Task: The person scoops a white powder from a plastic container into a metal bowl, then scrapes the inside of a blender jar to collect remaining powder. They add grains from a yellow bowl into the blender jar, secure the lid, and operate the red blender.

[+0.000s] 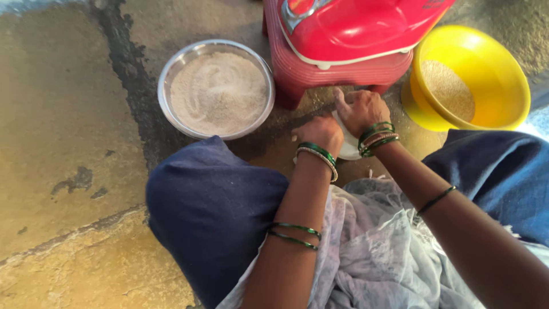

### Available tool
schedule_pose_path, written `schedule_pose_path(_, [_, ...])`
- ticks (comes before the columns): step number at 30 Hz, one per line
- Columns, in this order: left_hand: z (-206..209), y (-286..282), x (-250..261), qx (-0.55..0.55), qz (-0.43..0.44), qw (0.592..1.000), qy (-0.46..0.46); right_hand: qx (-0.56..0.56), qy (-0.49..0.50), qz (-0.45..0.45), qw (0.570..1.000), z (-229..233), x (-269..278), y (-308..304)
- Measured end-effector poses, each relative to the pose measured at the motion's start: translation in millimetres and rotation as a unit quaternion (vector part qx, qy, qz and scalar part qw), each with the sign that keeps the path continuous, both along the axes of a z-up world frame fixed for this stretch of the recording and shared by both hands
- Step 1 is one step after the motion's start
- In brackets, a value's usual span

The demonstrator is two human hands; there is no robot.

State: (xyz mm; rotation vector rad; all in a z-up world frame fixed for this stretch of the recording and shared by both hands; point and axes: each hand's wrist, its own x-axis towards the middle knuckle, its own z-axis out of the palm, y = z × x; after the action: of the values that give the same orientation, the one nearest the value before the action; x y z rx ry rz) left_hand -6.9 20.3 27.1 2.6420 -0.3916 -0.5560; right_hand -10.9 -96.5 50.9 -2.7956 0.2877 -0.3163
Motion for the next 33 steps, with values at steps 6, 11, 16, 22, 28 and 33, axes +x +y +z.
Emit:
schedule_pose_path(6, [7.8, 8.3, 0.7, 0.003, -0.041, 0.994, 0.106, -0.062, -0.093, 0.076, 0.991, -18.7, 2.9, -16.3])
schedule_pose_path(11, [-3.2, 19.1, 10.2, -0.007, -0.074, 0.988, 0.137, -0.012, 0.004, 0.044, 0.999, -16.2, 7.8, -17.6])
schedule_pose_path(16, [-20.5, 16.6, 18.7, -0.028, -0.099, 0.984, 0.142, 0.015, 0.004, 0.107, 0.994, -3.3, 8.8, -23.8])
schedule_pose_path(22, [-21.6, 19.4, 28.7, -0.06, -0.097, 0.984, 0.133, 0.036, -0.006, 0.112, 0.993, 2.2, -0.3, -26.7])
schedule_pose_path(28, [-6.9, 20.7, 38.5, -0.078, -0.068, 0.983, 0.15, 0.026, -0.03, 0.129, 0.991, 28.6, -37.4, -16.3])
schedule_pose_path(33, [-20.8, 23.8, 41.3, -0.061, -0.08, 0.99, 0.101, -0.017, -0.037, 0.239, 0.97, 49.5, -49.0, 8.0])
